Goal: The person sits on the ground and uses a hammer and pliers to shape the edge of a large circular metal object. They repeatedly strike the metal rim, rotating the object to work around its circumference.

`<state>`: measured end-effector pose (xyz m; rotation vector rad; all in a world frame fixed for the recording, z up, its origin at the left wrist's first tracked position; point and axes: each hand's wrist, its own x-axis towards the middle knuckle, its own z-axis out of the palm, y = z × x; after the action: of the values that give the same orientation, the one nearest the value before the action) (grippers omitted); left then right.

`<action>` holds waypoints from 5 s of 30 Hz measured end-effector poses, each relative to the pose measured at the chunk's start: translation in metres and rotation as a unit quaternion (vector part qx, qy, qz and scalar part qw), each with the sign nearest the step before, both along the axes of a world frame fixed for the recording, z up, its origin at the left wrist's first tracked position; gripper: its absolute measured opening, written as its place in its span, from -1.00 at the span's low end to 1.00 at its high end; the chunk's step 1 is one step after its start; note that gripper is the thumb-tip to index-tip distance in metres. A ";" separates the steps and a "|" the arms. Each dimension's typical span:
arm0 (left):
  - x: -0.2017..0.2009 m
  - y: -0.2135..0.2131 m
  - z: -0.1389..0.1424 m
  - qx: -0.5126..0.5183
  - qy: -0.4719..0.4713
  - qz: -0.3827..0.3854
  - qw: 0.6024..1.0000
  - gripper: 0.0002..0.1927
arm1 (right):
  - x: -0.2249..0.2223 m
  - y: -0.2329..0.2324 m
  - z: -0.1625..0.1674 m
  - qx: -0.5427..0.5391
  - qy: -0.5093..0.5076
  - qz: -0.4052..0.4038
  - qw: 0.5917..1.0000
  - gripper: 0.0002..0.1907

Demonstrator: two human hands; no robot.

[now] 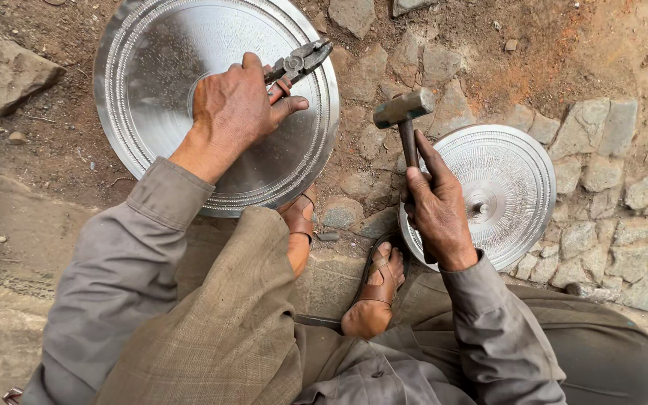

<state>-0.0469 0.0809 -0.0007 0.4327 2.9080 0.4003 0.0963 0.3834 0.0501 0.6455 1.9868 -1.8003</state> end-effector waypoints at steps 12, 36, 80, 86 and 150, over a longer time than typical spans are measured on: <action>0.000 0.002 0.001 -0.012 0.010 0.001 1.000 -0.05 | -0.009 0.001 -0.001 0.017 0.038 0.017 0.999 -0.41; 0.028 0.040 -0.008 -0.065 0.057 0.098 0.991 -0.18 | -0.089 -0.003 0.101 0.031 0.504 0.047 0.862 -0.63; 0.018 0.017 -0.006 -0.040 -0.022 0.058 0.997 -0.10 | -0.011 0.000 -0.006 0.034 0.039 0.023 0.998 -0.43; 0.030 0.028 -0.006 -0.066 0.074 0.068 0.993 -0.13 | -0.025 0.001 0.007 0.097 0.105 0.075 0.987 -0.44; 0.074 0.033 0.043 0.176 -0.253 0.017 0.951 -0.27 | -0.046 -0.028 -0.074 -0.167 0.115 0.023 0.979 -0.81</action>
<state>0.0272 0.1140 0.0424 0.2719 2.3488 0.8956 0.0500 0.3554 -0.0234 0.2960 1.7506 -2.1944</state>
